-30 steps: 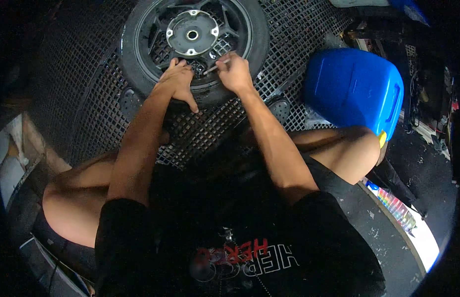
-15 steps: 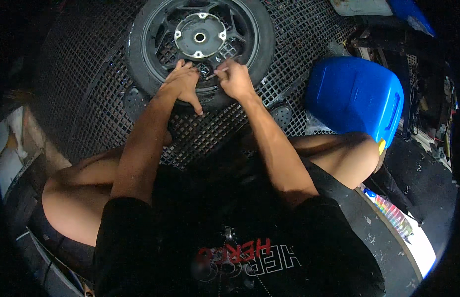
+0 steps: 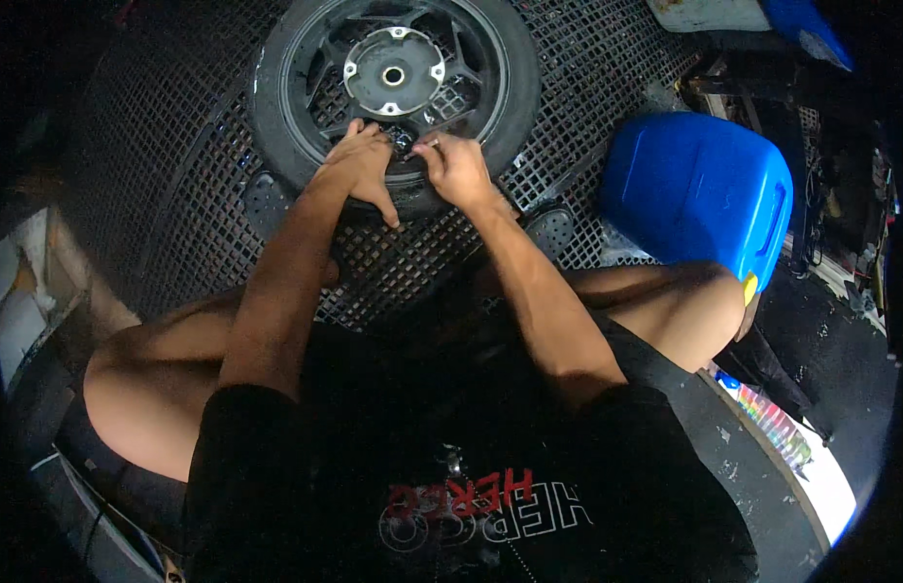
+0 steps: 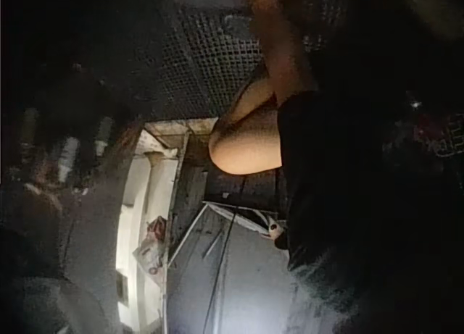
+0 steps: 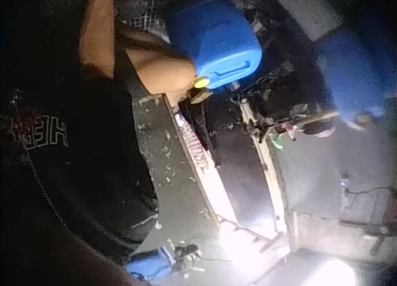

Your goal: The person applies liquid to a motorcycle tire using a small applicator, turns on an air compressor switch, and breaks the tire bead using a tire changer lever.

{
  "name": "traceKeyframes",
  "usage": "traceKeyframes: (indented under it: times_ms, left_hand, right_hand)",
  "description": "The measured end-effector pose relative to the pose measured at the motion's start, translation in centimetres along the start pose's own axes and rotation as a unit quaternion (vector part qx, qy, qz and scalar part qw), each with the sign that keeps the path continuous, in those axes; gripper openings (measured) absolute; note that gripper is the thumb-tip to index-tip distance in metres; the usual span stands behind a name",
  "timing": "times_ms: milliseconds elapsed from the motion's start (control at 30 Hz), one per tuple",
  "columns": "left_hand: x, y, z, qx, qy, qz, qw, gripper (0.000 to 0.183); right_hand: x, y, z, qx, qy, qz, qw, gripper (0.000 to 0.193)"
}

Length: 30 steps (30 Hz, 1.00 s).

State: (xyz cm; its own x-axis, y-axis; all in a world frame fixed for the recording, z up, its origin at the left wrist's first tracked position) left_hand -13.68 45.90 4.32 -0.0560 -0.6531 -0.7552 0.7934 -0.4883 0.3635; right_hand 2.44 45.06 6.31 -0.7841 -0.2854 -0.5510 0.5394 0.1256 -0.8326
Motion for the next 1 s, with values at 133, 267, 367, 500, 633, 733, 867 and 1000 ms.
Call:
traceKeyframes:
  times_ms: [133, 267, 367, 500, 633, 733, 867, 1000]
  left_hand:
    - [-0.7, 0.2, -0.3, 0.014, 0.018, -0.001, 1.0, 0.118]
    - [-0.5, 0.0, 0.1, -0.002, 0.006, 0.003, 1.0, 0.12]
    - [-0.4, -0.1, 0.2, 0.007, 0.016, 0.008, 1.0, 0.123]
    - [-0.6, 0.1, -0.1, 0.003, 0.019, 0.019, 1.0, 0.127]
    - [-0.4, -0.2, 0.7, 0.008, 0.037, 0.028, 0.999, 0.124]
    - [-0.6, 0.5, -0.1, 0.0, 0.015, 0.012, 1.0, 0.125]
    - [0.4, -0.6, 0.5, 0.016, 0.064, 0.0, 0.998, 0.133]
    - [0.1, 0.0, -0.3, 0.01, 0.03, 0.008, 0.999, 0.136]
  right_hand:
    - [0.6, 0.3, 0.4, -0.038, 0.007, 0.057, 0.998, 0.014]
    - [-0.1, -0.1, 0.5, 0.005, 0.047, -0.024, 0.999, 0.013]
    - [0.7, -0.1, 0.6, -0.019, 0.051, -0.009, 0.998, 0.012]
    - [0.4, 0.3, 0.8, 0.011, 0.054, -0.015, 0.998, 0.012]
    - [0.8, -0.2, 1.0, 0.025, 0.055, -0.015, 0.998, 0.012]
    - [0.5, 0.3, 0.9, 0.053, 0.07, -0.017, 0.996, 0.012]
    - [0.8, -0.4, 0.7, 0.004, 0.055, -0.009, 0.998, 0.012]
    - [0.2, -0.9, 1.0, 0.003, 0.074, -0.017, 0.997, 0.012]
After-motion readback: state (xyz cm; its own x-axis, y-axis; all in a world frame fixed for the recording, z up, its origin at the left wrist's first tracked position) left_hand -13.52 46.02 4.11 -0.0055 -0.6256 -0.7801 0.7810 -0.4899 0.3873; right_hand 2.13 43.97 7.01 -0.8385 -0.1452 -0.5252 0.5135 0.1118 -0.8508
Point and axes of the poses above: each hand's wrist, its own z-axis away from the middle knuckle, its own x-axis out of the palm, y = z × x, the point moved 5 cm from there along -z, towards the middle knuckle, and after that the axes turned 3 degrees about -y, right-handed, at the moved point
